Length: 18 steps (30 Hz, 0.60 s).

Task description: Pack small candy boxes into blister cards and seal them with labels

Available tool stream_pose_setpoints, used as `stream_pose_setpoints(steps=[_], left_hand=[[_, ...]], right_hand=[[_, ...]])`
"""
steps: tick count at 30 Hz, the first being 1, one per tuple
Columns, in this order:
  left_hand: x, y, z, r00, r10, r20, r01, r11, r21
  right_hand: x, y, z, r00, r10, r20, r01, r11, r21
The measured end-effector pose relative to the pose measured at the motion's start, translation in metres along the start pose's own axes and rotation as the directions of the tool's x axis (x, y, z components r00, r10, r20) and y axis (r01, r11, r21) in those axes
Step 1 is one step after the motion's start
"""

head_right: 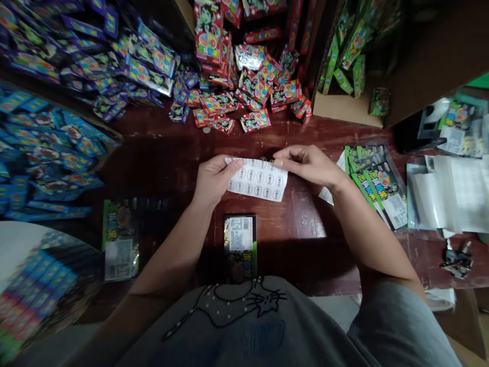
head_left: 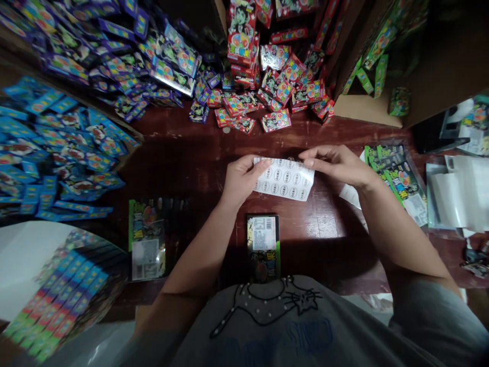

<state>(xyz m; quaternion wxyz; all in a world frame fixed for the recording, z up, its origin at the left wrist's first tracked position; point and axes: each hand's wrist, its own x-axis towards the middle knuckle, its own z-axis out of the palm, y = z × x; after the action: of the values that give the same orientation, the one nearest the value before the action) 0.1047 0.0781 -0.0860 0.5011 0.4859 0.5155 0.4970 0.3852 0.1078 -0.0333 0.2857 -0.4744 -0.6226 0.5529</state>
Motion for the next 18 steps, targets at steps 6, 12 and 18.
stream_pose_setpoints(steps=[6, 12, 18], left_hand=[[0.015, -0.01, 0.011, 0.999, -0.002, 0.048, -0.002, 0.996, 0.088], [-0.012, -0.004, -0.017, 0.957, 0.29, -0.013, -0.236, 0.805, 0.544], [-0.111, 0.01, -0.045, 0.957, 0.077, 0.279, -0.246, 0.726, 0.642]], right_hand=[[0.005, -0.005, -0.003, 0.984, -0.167, 0.059, 0.172, 0.979, -0.105], [-0.045, -0.019, -0.005, 0.932, -0.268, -0.243, 0.241, 0.961, -0.135], [-0.079, -0.02, 0.033, 0.993, -0.096, 0.071, 0.101, 0.992, -0.073]])
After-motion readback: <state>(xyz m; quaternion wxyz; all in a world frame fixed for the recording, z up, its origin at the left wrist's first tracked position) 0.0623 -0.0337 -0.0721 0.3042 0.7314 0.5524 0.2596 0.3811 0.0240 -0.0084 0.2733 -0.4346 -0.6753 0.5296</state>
